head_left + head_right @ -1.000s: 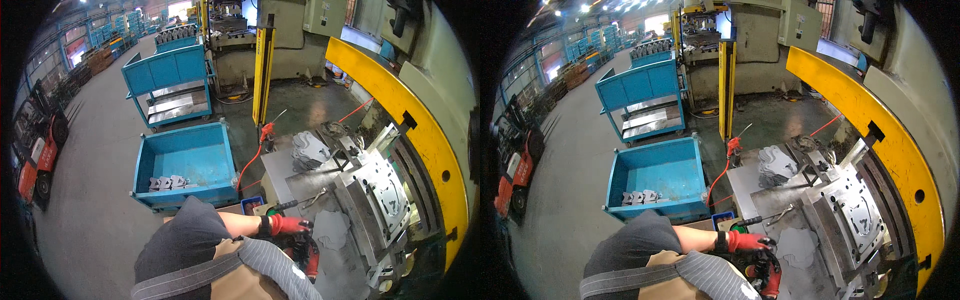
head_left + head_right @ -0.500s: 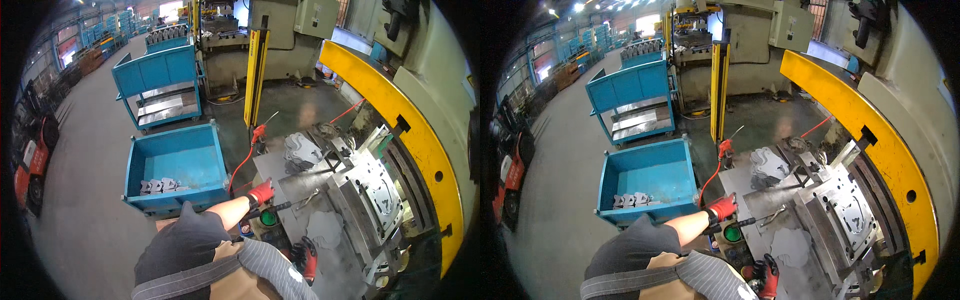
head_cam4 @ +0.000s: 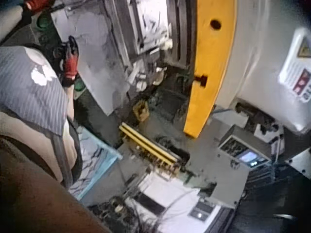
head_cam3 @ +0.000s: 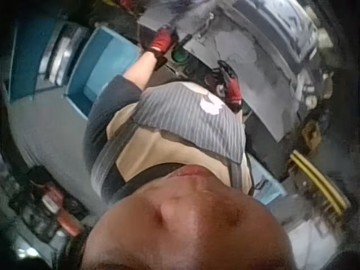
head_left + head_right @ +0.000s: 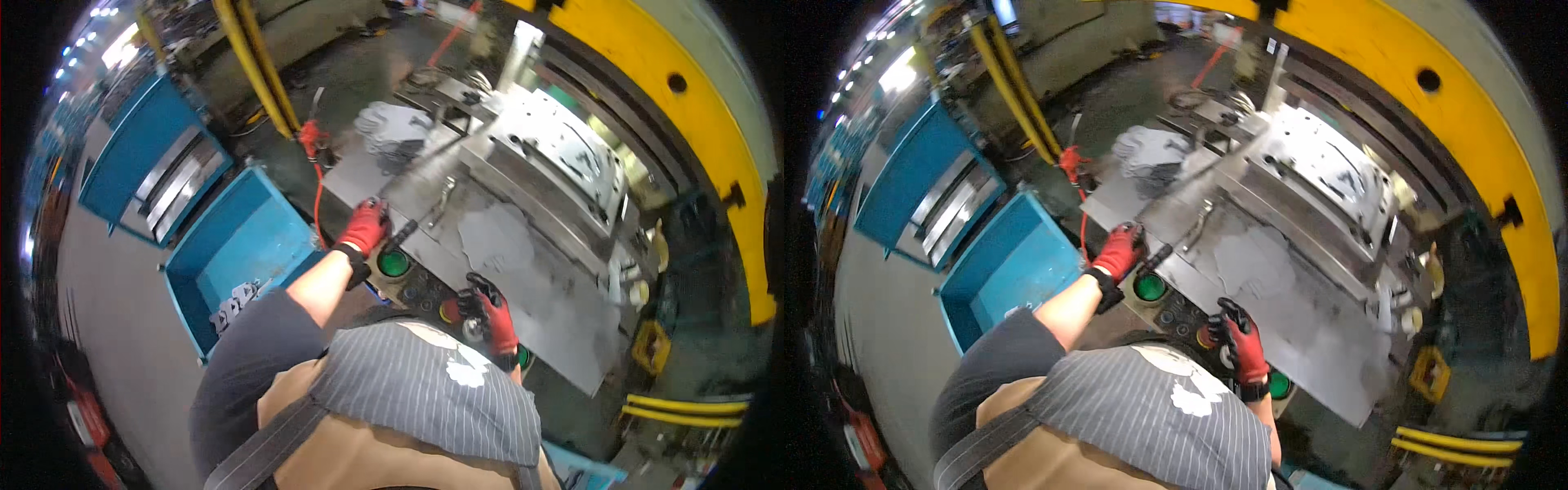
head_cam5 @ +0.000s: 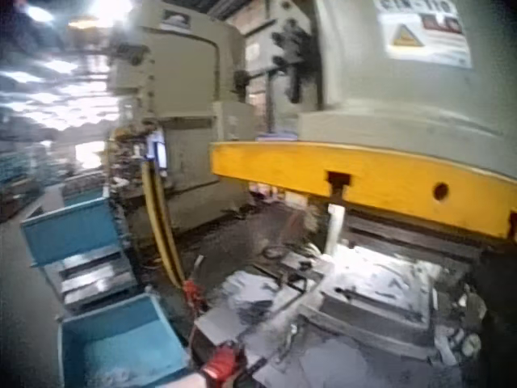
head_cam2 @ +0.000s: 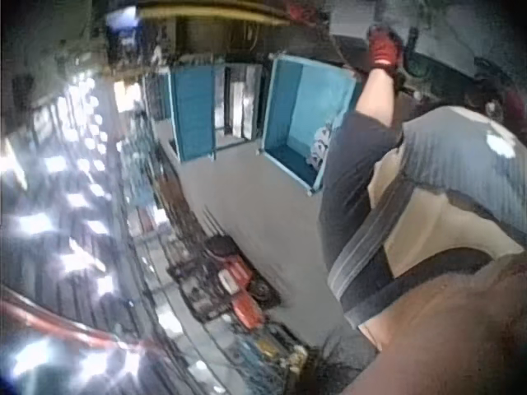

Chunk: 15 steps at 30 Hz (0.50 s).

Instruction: Operate a hydraulic press machine to stamp metal components using tongs to position parts.

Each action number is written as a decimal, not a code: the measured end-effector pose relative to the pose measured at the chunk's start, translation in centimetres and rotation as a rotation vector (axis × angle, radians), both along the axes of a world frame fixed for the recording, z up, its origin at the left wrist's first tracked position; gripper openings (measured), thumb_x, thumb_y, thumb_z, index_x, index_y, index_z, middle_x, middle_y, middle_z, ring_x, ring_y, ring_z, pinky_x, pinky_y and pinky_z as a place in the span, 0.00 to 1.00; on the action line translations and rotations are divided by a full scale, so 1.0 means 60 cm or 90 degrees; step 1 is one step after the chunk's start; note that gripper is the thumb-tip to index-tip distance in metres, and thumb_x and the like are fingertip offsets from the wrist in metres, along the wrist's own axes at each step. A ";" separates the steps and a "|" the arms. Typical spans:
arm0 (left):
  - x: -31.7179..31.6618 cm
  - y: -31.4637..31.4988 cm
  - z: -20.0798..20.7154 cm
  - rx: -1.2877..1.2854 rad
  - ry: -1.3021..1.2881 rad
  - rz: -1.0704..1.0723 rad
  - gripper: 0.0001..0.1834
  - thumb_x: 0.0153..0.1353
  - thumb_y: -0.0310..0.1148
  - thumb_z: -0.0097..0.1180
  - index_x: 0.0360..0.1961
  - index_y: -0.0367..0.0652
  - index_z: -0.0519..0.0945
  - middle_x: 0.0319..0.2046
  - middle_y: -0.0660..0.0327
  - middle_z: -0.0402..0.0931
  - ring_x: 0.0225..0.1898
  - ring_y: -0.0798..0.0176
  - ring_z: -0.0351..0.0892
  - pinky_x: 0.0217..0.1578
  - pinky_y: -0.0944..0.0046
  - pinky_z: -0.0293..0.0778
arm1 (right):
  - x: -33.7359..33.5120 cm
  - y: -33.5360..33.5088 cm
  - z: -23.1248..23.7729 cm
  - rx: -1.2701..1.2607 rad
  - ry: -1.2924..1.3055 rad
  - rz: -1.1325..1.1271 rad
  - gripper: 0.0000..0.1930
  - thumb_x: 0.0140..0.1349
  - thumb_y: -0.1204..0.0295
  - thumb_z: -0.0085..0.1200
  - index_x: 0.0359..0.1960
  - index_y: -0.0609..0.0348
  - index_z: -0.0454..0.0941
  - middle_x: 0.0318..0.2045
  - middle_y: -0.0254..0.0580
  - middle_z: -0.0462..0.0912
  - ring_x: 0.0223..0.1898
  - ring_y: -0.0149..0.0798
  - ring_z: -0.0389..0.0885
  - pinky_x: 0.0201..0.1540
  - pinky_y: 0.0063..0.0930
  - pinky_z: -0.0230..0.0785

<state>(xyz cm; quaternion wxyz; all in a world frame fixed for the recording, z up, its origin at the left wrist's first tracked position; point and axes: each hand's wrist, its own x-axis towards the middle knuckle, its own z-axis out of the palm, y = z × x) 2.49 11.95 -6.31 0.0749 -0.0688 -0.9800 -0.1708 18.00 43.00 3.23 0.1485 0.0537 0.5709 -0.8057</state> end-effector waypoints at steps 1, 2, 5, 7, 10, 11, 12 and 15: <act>-0.008 -0.006 -0.012 0.022 0.064 0.007 0.30 0.50 0.47 0.51 0.51 0.39 0.66 0.48 0.43 0.62 0.52 0.44 0.60 0.51 0.52 0.60 | 0.002 0.008 -0.020 -0.012 -0.001 -0.004 0.15 0.59 0.75 0.44 0.49 0.62 0.68 0.36 0.36 0.76 0.35 0.30 0.74 0.39 0.21 0.67; -0.015 0.019 0.022 0.072 -0.006 0.049 0.32 0.47 0.51 0.54 0.49 0.40 0.67 0.50 0.45 0.61 0.51 0.45 0.60 0.49 0.52 0.61 | 0.006 0.017 -0.037 -0.010 0.016 -0.037 0.15 0.59 0.75 0.44 0.48 0.62 0.69 0.36 0.36 0.76 0.35 0.29 0.74 0.40 0.21 0.66; 0.021 0.075 0.081 -0.028 -0.103 -0.029 0.34 0.43 0.55 0.55 0.47 0.43 0.70 0.48 0.46 0.63 0.50 0.45 0.61 0.48 0.53 0.63 | 0.014 0.029 -0.053 0.014 0.047 -0.089 0.15 0.58 0.75 0.46 0.47 0.62 0.70 0.36 0.35 0.76 0.36 0.28 0.73 0.41 0.20 0.65; 0.027 0.108 0.092 -0.090 -0.086 -0.087 0.24 0.49 0.45 0.52 0.45 0.44 0.71 0.44 0.45 0.67 0.44 0.43 0.68 0.44 0.51 0.66 | 0.016 0.029 -0.043 0.047 0.027 -0.111 0.15 0.57 0.75 0.47 0.47 0.62 0.70 0.37 0.35 0.76 0.36 0.28 0.73 0.41 0.20 0.65; -0.024 0.071 0.004 -0.036 -0.054 -0.099 0.12 0.52 0.32 0.45 0.38 0.43 0.74 0.38 0.45 0.72 0.37 0.42 0.72 0.38 0.50 0.69 | 0.020 0.023 -0.047 0.079 0.058 -0.082 0.14 0.56 0.74 0.49 0.45 0.63 0.71 0.37 0.35 0.77 0.37 0.28 0.73 0.43 0.21 0.64; -0.028 0.089 0.066 -0.004 -0.085 -0.205 0.11 0.53 0.35 0.45 0.34 0.41 0.76 0.35 0.46 0.74 0.37 0.43 0.73 0.36 0.51 0.70 | 0.024 0.031 -0.056 0.084 0.057 -0.099 0.14 0.56 0.74 0.50 0.45 0.63 0.72 0.37 0.36 0.77 0.37 0.29 0.72 0.43 0.21 0.64; -0.022 0.102 0.118 0.058 -0.165 -0.150 0.11 0.54 0.36 0.46 0.32 0.40 0.76 0.32 0.48 0.75 0.35 0.46 0.74 0.35 0.53 0.70 | 0.028 0.036 -0.076 0.120 0.059 -0.132 0.15 0.54 0.73 0.52 0.44 0.63 0.72 0.36 0.37 0.77 0.38 0.30 0.72 0.44 0.22 0.64; -0.042 0.095 0.101 0.730 -0.584 -0.048 0.11 0.55 0.41 0.50 0.29 0.44 0.73 0.18 0.66 0.67 0.19 0.68 0.66 0.21 0.65 0.67 | 0.030 0.044 -0.088 0.106 0.047 -0.145 0.15 0.54 0.72 0.53 0.43 0.63 0.72 0.37 0.37 0.77 0.38 0.30 0.72 0.44 0.22 0.64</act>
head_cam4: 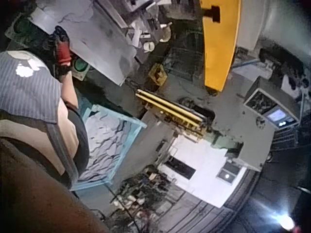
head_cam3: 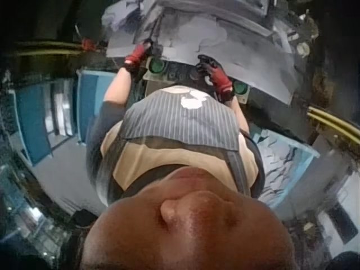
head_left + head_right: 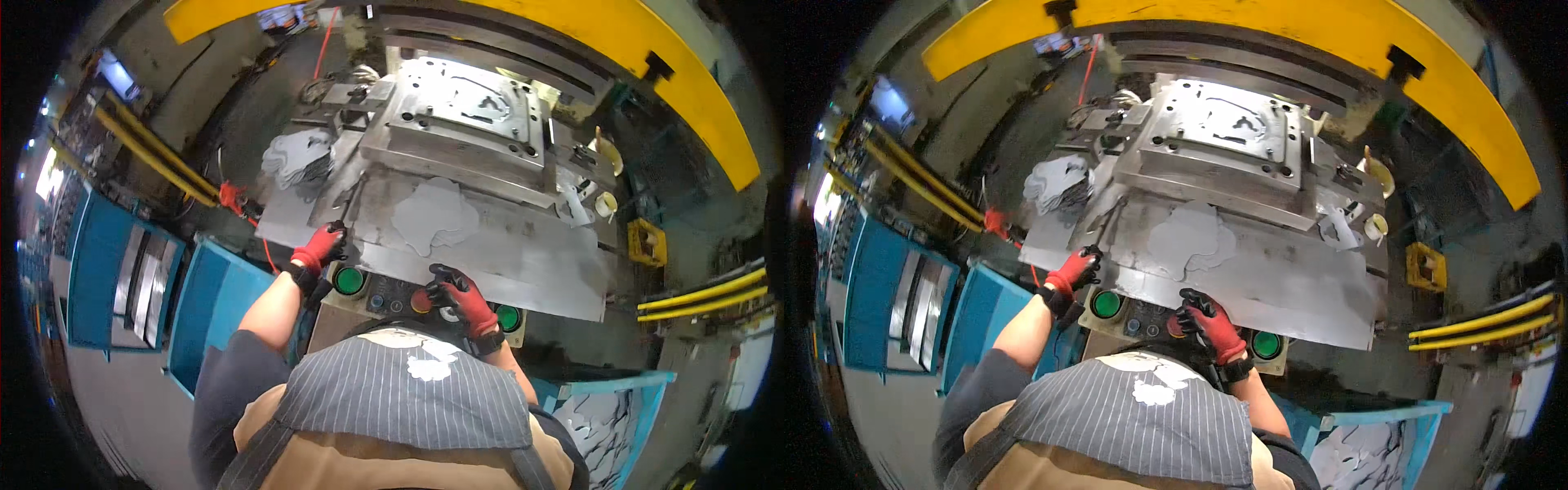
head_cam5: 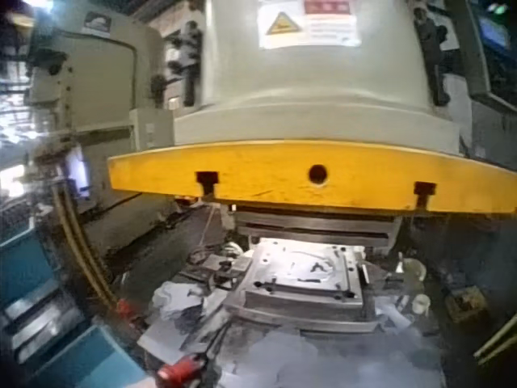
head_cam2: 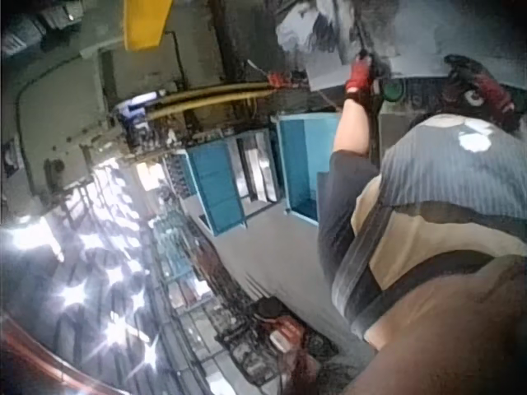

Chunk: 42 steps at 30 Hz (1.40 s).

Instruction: Operate a hydraulic press machine to stamp metal components using tongs to position parts.

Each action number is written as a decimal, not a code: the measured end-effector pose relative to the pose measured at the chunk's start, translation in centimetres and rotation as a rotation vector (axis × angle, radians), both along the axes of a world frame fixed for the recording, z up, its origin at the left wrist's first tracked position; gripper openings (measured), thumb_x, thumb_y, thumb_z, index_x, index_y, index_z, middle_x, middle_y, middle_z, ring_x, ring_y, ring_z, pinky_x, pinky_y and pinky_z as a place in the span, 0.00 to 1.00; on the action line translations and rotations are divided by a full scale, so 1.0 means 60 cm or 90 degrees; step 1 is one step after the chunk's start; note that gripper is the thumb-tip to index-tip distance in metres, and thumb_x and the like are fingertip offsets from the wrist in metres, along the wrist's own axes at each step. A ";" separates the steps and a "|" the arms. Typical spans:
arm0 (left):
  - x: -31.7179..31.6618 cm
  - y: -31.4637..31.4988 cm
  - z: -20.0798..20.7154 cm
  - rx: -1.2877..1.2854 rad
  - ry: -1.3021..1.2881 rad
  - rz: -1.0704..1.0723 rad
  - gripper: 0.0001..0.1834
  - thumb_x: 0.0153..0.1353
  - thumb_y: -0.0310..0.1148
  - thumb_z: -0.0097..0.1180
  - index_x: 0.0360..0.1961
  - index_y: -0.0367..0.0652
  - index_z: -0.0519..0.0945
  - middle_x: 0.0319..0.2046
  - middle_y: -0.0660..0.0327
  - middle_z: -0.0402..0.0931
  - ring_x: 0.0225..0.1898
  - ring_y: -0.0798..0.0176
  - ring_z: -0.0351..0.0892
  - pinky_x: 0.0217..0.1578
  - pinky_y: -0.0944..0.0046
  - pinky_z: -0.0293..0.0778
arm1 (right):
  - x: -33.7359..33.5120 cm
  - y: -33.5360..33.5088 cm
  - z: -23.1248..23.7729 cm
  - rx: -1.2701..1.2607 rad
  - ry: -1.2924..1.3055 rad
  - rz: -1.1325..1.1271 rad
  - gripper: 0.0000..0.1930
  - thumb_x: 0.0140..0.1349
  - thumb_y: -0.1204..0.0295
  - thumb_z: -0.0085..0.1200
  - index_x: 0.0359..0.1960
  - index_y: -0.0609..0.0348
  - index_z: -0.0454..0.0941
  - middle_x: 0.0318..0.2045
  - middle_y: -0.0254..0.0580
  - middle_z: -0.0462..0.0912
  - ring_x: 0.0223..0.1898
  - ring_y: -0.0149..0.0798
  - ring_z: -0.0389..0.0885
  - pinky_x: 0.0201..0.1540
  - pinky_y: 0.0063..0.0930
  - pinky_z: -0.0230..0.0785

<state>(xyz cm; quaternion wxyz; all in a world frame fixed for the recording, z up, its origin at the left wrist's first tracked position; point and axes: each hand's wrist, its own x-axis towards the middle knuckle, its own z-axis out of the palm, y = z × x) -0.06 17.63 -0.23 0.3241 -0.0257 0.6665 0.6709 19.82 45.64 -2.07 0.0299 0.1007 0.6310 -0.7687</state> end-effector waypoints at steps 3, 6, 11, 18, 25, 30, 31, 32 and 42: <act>0.022 0.002 0.024 -0.009 -0.037 -0.013 0.08 0.56 0.39 0.49 0.30 0.47 0.70 0.16 0.69 0.62 0.16 0.71 0.62 0.16 0.67 0.63 | 0.013 0.004 0.033 -0.036 -0.009 -0.024 0.15 0.56 0.73 0.50 0.45 0.62 0.70 0.38 0.36 0.76 0.37 0.28 0.73 0.42 0.21 0.65; 0.072 -0.040 0.000 -0.006 0.117 -0.075 0.10 0.58 0.37 0.47 0.38 0.46 0.69 0.19 0.70 0.64 0.18 0.73 0.62 0.18 0.69 0.64 | 0.024 0.021 0.051 0.004 0.037 -0.060 0.15 0.57 0.75 0.48 0.47 0.62 0.69 0.39 0.36 0.76 0.37 0.28 0.73 0.41 0.20 0.66; 0.096 0.033 0.090 0.053 0.299 -0.065 0.25 0.58 0.31 0.46 0.57 0.40 0.60 0.34 0.64 0.70 0.30 0.72 0.67 0.31 0.73 0.67 | 0.063 0.073 -0.009 -0.053 -0.019 -0.172 0.17 0.56 0.79 0.47 0.49 0.62 0.68 0.41 0.37 0.76 0.40 0.28 0.74 0.44 0.21 0.66; -0.076 0.270 0.222 -0.055 0.804 -0.192 0.25 0.55 0.24 0.41 0.57 0.40 0.59 0.45 0.52 0.72 0.42 0.62 0.71 0.45 0.64 0.65 | 0.061 0.083 -0.014 -0.003 0.018 -0.156 0.17 0.56 0.77 0.49 0.49 0.62 0.68 0.40 0.38 0.76 0.39 0.29 0.74 0.44 0.22 0.66; -0.138 0.312 0.197 -0.233 0.604 -0.249 0.26 0.54 0.26 0.43 0.57 0.42 0.60 0.33 0.49 0.75 0.35 0.56 0.74 0.39 0.64 0.68 | 0.084 0.050 0.010 0.072 0.042 -0.105 0.19 0.55 0.76 0.50 0.50 0.61 0.67 0.41 0.39 0.75 0.42 0.30 0.73 0.45 0.23 0.65; -0.111 0.345 0.298 -0.078 0.675 -0.169 0.16 0.57 0.30 0.47 0.47 0.38 0.67 0.27 0.64 0.72 0.26 0.75 0.64 0.28 0.73 0.65 | 0.087 0.077 0.001 0.106 0.031 -0.152 0.20 0.56 0.80 0.47 0.52 0.60 0.65 0.42 0.38 0.74 0.44 0.31 0.72 0.47 0.21 0.64; -0.110 0.346 0.310 -0.058 0.657 -0.167 0.15 0.57 0.31 0.47 0.45 0.37 0.68 0.27 0.64 0.72 0.26 0.74 0.64 0.29 0.72 0.66 | 0.084 0.075 0.016 0.087 0.003 -0.123 0.20 0.56 0.80 0.46 0.51 0.60 0.65 0.43 0.38 0.74 0.45 0.31 0.72 0.47 0.21 0.63; -0.102 0.345 0.318 -0.060 0.598 -0.183 0.16 0.57 0.31 0.47 0.46 0.37 0.68 0.28 0.64 0.72 0.27 0.74 0.65 0.30 0.72 0.66 | 0.080 0.074 0.018 0.091 0.020 -0.122 0.19 0.55 0.79 0.48 0.51 0.60 0.66 0.42 0.38 0.75 0.43 0.30 0.73 0.46 0.21 0.64; 0.014 0.115 0.186 -0.194 0.555 -0.007 0.28 0.53 0.23 0.44 0.57 0.45 0.60 0.26 0.56 0.75 0.26 0.66 0.74 0.31 0.66 0.70 | 0.072 0.078 -0.020 0.064 0.009 -0.083 0.20 0.55 0.77 0.50 0.50 0.63 0.66 0.45 0.42 0.74 0.44 0.32 0.72 0.48 0.23 0.64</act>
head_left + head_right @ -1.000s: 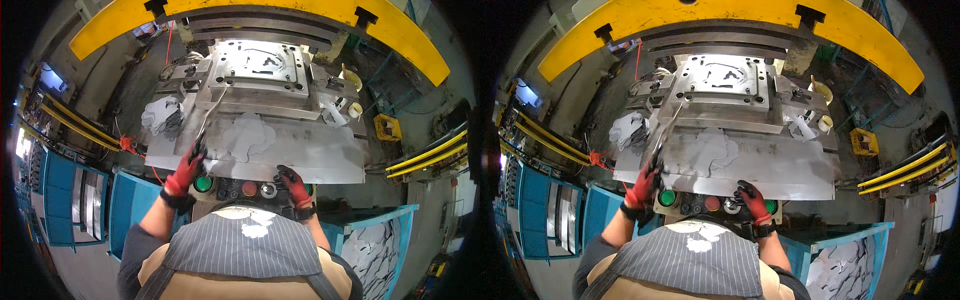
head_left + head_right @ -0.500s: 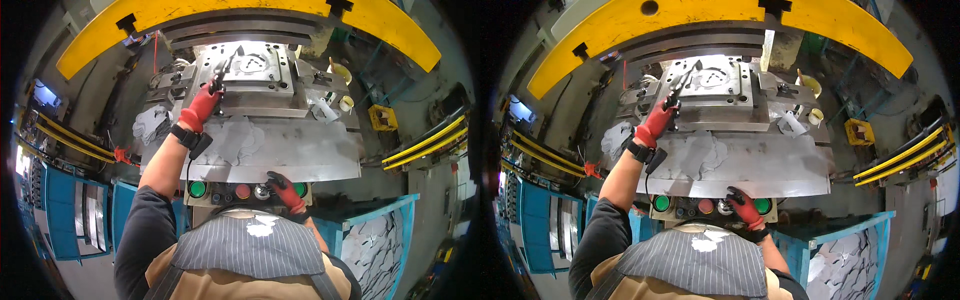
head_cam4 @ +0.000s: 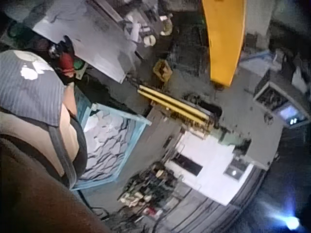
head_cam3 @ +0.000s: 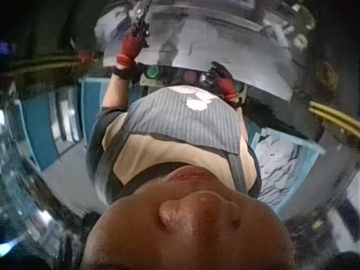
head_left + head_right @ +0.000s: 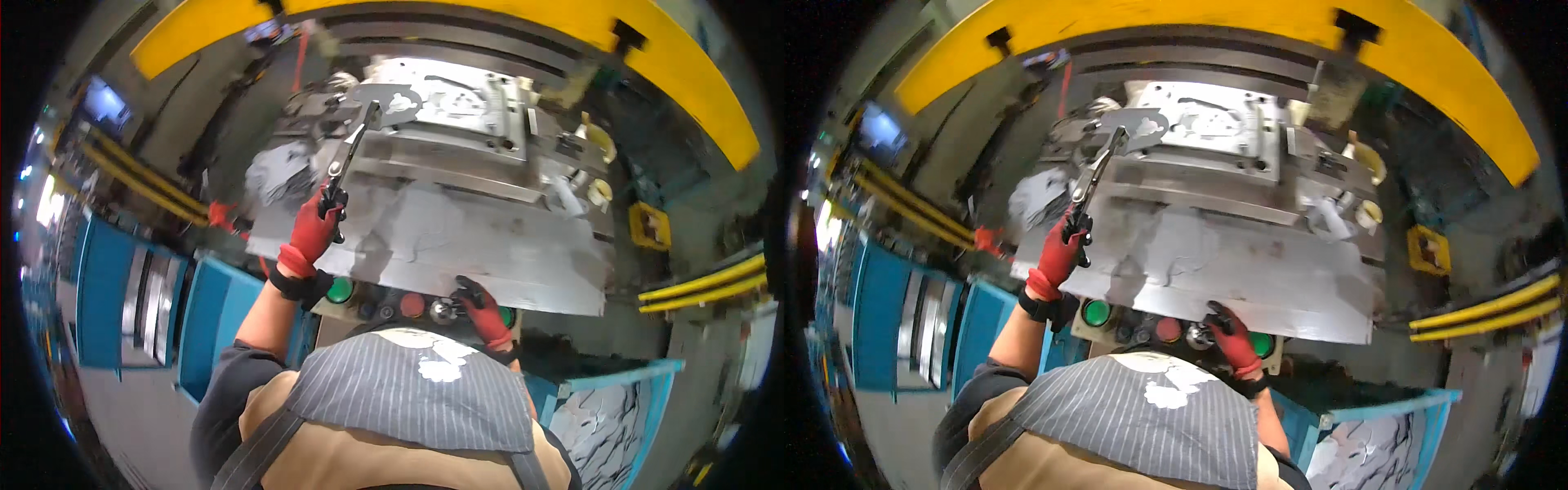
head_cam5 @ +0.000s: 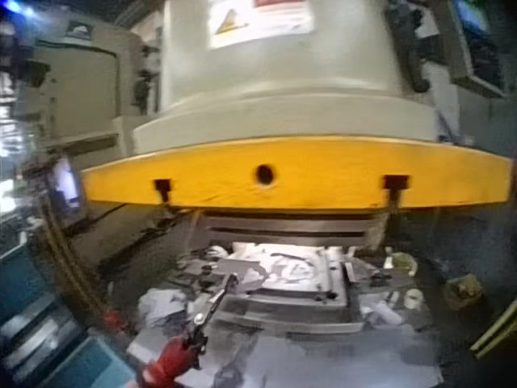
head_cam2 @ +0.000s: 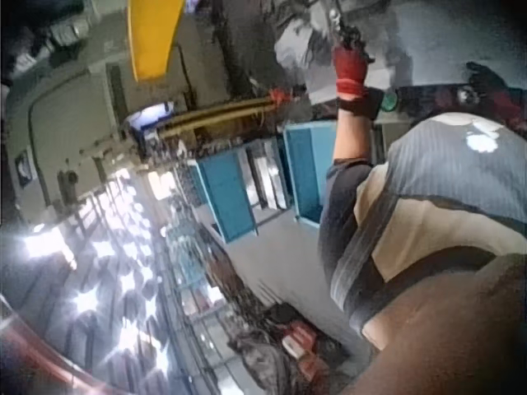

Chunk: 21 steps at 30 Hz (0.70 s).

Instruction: Operate a hydraulic press machine to stamp metal components using tongs to position parts.

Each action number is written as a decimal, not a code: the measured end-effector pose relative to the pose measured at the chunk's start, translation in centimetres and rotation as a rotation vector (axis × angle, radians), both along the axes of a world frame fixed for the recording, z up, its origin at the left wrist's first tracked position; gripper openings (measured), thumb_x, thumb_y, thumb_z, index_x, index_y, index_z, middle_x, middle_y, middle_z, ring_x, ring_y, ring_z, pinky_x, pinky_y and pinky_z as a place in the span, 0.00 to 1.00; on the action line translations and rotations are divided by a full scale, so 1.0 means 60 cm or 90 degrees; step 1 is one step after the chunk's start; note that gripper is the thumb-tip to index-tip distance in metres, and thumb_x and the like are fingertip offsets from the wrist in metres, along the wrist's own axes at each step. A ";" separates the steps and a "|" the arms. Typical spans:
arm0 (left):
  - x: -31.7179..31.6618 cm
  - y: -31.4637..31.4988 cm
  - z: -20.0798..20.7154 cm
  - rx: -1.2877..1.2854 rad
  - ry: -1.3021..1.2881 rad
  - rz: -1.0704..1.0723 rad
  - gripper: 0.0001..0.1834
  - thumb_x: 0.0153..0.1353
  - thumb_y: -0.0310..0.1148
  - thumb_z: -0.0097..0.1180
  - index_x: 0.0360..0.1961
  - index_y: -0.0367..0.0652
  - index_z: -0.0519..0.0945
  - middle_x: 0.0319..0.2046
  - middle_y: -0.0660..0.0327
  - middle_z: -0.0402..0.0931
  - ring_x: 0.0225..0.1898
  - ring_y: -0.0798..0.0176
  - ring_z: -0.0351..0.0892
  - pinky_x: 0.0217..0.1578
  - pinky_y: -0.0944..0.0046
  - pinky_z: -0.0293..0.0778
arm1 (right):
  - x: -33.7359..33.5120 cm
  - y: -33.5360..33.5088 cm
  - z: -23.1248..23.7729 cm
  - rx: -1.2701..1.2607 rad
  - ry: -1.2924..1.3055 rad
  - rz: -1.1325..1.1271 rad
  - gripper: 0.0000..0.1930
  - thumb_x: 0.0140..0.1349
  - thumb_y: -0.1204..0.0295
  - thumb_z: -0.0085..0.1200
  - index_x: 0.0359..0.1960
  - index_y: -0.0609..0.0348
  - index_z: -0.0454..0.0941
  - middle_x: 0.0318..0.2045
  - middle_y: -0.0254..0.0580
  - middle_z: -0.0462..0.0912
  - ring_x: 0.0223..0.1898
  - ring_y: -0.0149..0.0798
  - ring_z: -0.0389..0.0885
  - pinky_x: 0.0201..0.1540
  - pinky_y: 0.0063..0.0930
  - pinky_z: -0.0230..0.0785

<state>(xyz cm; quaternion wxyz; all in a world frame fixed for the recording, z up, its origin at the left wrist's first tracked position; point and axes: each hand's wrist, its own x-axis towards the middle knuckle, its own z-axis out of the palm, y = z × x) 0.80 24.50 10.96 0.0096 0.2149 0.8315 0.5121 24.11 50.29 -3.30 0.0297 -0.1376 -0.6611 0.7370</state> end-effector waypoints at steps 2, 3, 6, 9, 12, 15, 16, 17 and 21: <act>0.012 -0.049 -0.015 0.034 0.018 0.065 0.27 0.53 0.23 0.44 0.57 0.44 0.60 0.26 0.55 0.76 0.26 0.65 0.75 0.30 0.65 0.70 | -0.002 -0.003 0.004 -0.061 -0.033 0.003 0.20 0.55 0.78 0.49 0.51 0.63 0.65 0.46 0.42 0.73 0.46 0.32 0.72 0.49 0.23 0.63; 0.019 -0.071 -0.002 -0.039 0.000 0.108 0.27 0.53 0.23 0.42 0.57 0.43 0.60 0.28 0.54 0.77 0.28 0.62 0.77 0.30 0.65 0.70 | -0.005 -0.010 0.024 -0.074 -0.023 0.013 0.19 0.55 0.78 0.48 0.50 0.64 0.65 0.47 0.43 0.72 0.46 0.33 0.71 0.50 0.24 0.62; 0.012 -0.151 -0.037 -0.238 0.100 0.232 0.27 0.53 0.27 0.45 0.57 0.45 0.61 0.30 0.48 0.76 0.33 0.50 0.76 0.33 0.60 0.70 | -0.020 -0.023 0.003 -0.020 -0.032 0.048 0.18 0.55 0.76 0.49 0.49 0.63 0.67 0.46 0.43 0.74 0.45 0.33 0.72 0.49 0.24 0.62; -0.018 -0.232 -0.108 -0.315 0.062 0.253 0.27 0.53 0.29 0.46 0.56 0.47 0.62 0.32 0.43 0.73 0.34 0.46 0.74 0.34 0.57 0.69 | -0.038 -0.047 0.012 0.110 0.011 0.066 0.18 0.54 0.74 0.51 0.48 0.60 0.69 0.43 0.42 0.76 0.45 0.34 0.73 0.48 0.25 0.63; -0.071 -0.309 -0.132 -0.024 -0.140 0.127 0.16 0.55 0.32 0.47 0.46 0.43 0.70 0.24 0.59 0.74 0.23 0.62 0.73 0.24 0.64 0.69 | -0.057 -0.066 0.052 0.232 0.075 0.056 0.17 0.54 0.73 0.52 0.47 0.58 0.71 0.40 0.40 0.77 0.43 0.33 0.73 0.46 0.25 0.64; -0.053 -0.300 -0.039 0.470 -0.682 0.018 0.08 0.62 0.37 0.41 0.28 0.49 0.69 0.18 0.72 0.65 0.13 0.79 0.62 0.11 0.79 0.58 | -0.081 -0.058 0.093 -0.059 0.002 0.029 0.17 0.54 0.74 0.52 0.47 0.62 0.70 0.39 0.39 0.77 0.40 0.30 0.73 0.44 0.23 0.65; -0.051 -0.315 -0.050 0.564 -0.759 0.022 0.09 0.62 0.37 0.39 0.27 0.48 0.67 0.16 0.73 0.61 0.11 0.78 0.59 0.11 0.78 0.57 | -0.087 -0.053 0.092 -0.127 0.009 0.018 0.18 0.53 0.75 0.52 0.47 0.62 0.70 0.40 0.39 0.77 0.40 0.30 0.73 0.44 0.23 0.65; -0.046 -0.324 -0.069 0.452 -0.601 0.014 0.09 0.62 0.38 0.39 0.27 0.49 0.67 0.15 0.73 0.59 0.11 0.78 0.58 0.11 0.77 0.57 | -0.100 -0.034 0.059 -0.032 0.032 -0.013 0.17 0.54 0.74 0.52 0.47 0.63 0.70 0.40 0.40 0.76 0.40 0.32 0.74 0.44 0.23 0.65; 0.001 -0.252 -0.061 0.596 -0.514 0.033 0.09 0.62 0.38 0.41 0.26 0.49 0.65 0.14 0.73 0.54 0.11 0.77 0.57 0.12 0.77 0.57 | -0.153 -0.010 0.044 0.528 0.124 -0.145 0.28 0.51 0.63 0.56 0.51 0.64 0.64 0.46 0.50 0.72 0.45 0.42 0.72 0.45 0.31 0.65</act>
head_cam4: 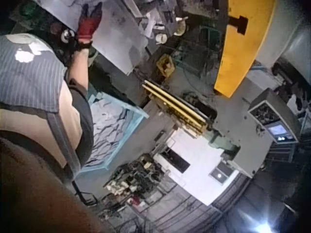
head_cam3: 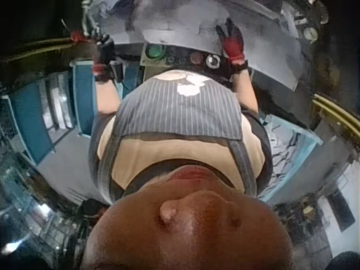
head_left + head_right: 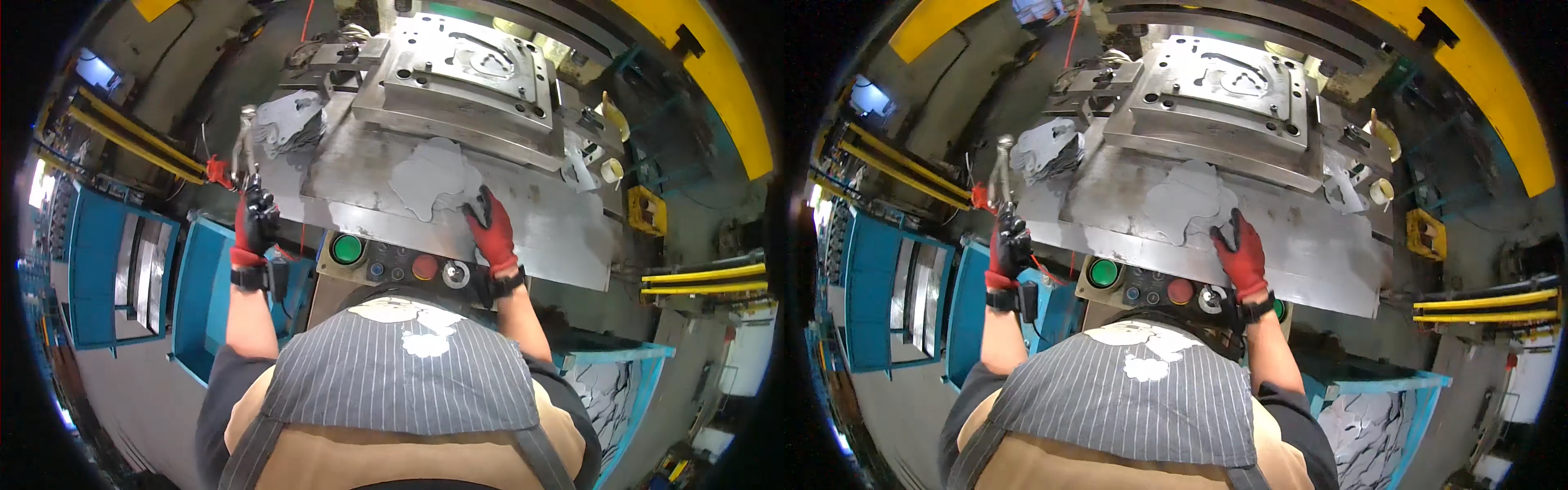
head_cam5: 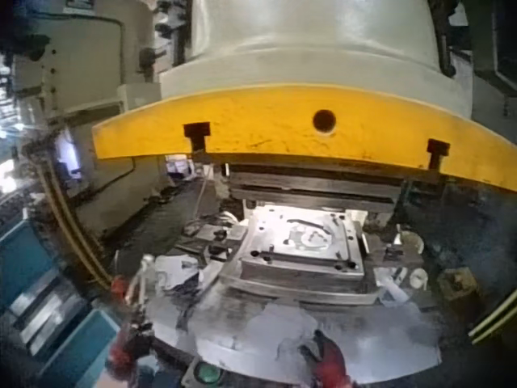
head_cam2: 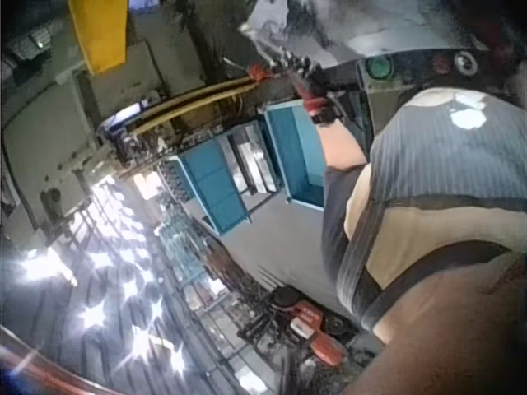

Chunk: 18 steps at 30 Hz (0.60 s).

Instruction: Operate a hydraulic press machine to stamp metal components using tongs to position parts.

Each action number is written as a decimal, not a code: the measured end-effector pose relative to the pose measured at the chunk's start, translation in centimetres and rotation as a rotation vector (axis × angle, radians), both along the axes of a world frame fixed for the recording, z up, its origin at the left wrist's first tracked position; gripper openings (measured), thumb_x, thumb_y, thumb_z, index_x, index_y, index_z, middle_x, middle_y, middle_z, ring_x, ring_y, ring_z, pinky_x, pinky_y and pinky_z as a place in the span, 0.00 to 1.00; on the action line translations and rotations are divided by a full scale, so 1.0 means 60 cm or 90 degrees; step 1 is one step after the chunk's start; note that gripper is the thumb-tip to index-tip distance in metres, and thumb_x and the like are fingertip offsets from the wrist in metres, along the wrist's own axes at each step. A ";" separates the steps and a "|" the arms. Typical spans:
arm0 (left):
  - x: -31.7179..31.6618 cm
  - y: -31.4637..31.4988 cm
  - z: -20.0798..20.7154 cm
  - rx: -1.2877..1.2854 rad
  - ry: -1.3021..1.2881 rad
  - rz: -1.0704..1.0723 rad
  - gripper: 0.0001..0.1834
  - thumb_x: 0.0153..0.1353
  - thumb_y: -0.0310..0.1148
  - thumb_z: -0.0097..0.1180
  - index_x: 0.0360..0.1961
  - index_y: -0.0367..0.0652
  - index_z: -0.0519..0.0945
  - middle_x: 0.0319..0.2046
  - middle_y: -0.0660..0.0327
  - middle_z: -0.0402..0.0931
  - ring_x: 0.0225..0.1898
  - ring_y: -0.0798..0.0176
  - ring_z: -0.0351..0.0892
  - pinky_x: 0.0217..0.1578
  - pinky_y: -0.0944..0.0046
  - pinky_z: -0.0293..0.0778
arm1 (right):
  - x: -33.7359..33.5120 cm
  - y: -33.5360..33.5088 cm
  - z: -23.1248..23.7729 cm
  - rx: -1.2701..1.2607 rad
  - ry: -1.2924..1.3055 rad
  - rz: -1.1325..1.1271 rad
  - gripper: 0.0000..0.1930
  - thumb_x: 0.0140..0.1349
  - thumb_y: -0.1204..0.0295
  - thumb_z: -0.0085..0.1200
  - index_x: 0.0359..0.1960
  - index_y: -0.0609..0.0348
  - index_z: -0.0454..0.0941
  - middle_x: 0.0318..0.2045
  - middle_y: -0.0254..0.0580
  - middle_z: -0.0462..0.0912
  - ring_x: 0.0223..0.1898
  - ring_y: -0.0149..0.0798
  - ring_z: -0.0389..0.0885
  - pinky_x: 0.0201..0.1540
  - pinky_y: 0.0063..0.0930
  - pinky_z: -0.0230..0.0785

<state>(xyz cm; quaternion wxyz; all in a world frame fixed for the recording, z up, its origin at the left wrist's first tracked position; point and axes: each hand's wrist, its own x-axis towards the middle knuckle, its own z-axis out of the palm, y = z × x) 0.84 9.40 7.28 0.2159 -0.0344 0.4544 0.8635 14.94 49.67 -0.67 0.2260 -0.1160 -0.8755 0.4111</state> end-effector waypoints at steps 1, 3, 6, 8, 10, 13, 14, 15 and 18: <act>0.008 0.020 -0.009 -0.063 0.070 0.069 0.08 0.61 0.38 0.41 0.27 0.49 0.66 0.13 0.72 0.54 0.12 0.77 0.56 0.12 0.77 0.57 | -0.012 -0.002 0.001 0.179 -0.010 -0.023 0.31 0.49 0.60 0.57 0.53 0.63 0.62 0.47 0.51 0.71 0.47 0.44 0.71 0.46 0.33 0.65; 0.014 0.052 -0.044 -0.188 0.206 0.199 0.07 0.60 0.38 0.43 0.28 0.48 0.67 0.13 0.72 0.53 0.12 0.77 0.56 0.13 0.76 0.58 | -0.048 -0.031 0.022 0.227 -0.087 -0.022 0.42 0.43 0.52 0.59 0.55 0.65 0.57 0.51 0.56 0.65 0.52 0.50 0.64 0.52 0.38 0.58; 0.012 0.066 -0.106 -0.123 0.157 0.147 0.07 0.57 0.29 0.48 0.37 0.45 0.70 0.18 0.70 0.64 0.16 0.76 0.61 0.15 0.73 0.62 | -0.093 -0.090 0.035 0.360 -0.171 0.022 0.51 0.37 0.45 0.59 0.58 0.67 0.51 0.55 0.60 0.58 0.58 0.55 0.55 0.59 0.43 0.48; 0.027 0.118 -0.080 -0.028 0.176 0.060 0.15 0.54 0.24 0.50 0.45 0.43 0.71 0.24 0.68 0.70 0.18 0.74 0.66 0.17 0.71 0.64 | -0.115 -0.117 0.028 0.415 -0.206 0.062 0.54 0.36 0.43 0.58 0.59 0.67 0.48 0.56 0.61 0.55 0.60 0.56 0.51 0.61 0.45 0.42; 0.051 0.152 -0.070 -0.136 0.200 0.062 0.18 0.54 0.23 0.51 0.48 0.43 0.70 0.26 0.68 0.71 0.20 0.74 0.66 0.19 0.71 0.66 | -0.130 -0.130 0.012 0.465 -0.240 0.092 0.50 0.39 0.47 0.57 0.58 0.67 0.50 0.55 0.60 0.58 0.57 0.55 0.56 0.58 0.45 0.47; 0.050 0.135 -0.137 -0.228 0.264 0.052 0.16 0.54 0.23 0.52 0.46 0.42 0.70 0.28 0.67 0.72 0.22 0.74 0.67 0.21 0.72 0.66 | -0.155 -0.146 0.002 0.572 -0.295 0.113 0.44 0.42 0.52 0.56 0.57 0.67 0.52 0.52 0.59 0.63 0.52 0.52 0.63 0.52 0.42 0.56; 0.058 0.154 -0.113 -0.165 0.205 0.018 0.17 0.53 0.23 0.52 0.46 0.42 0.70 0.30 0.66 0.73 0.23 0.75 0.68 0.22 0.73 0.67 | -0.155 -0.136 -0.003 0.614 -0.231 0.112 0.34 0.44 0.58 0.56 0.52 0.62 0.61 0.47 0.50 0.69 0.46 0.46 0.68 0.46 0.41 0.61; 0.069 0.166 -0.087 -0.109 0.143 -0.005 0.17 0.53 0.22 0.52 0.46 0.42 0.70 0.32 0.65 0.74 0.23 0.75 0.69 0.22 0.74 0.67 | -0.157 -0.127 0.011 0.593 -0.239 0.134 0.31 0.43 0.60 0.56 0.50 0.60 0.63 0.45 0.47 0.71 0.45 0.46 0.69 0.45 0.41 0.61; 0.075 0.178 -0.088 -0.177 0.174 0.038 0.16 0.56 0.27 0.50 0.47 0.43 0.69 0.30 0.66 0.74 0.14 0.77 0.61 0.13 0.76 0.62 | -0.144 -0.090 0.099 0.503 -0.158 0.152 0.21 0.41 0.65 0.58 0.41 0.53 0.71 0.35 0.39 0.75 0.38 0.44 0.72 0.39 0.37 0.64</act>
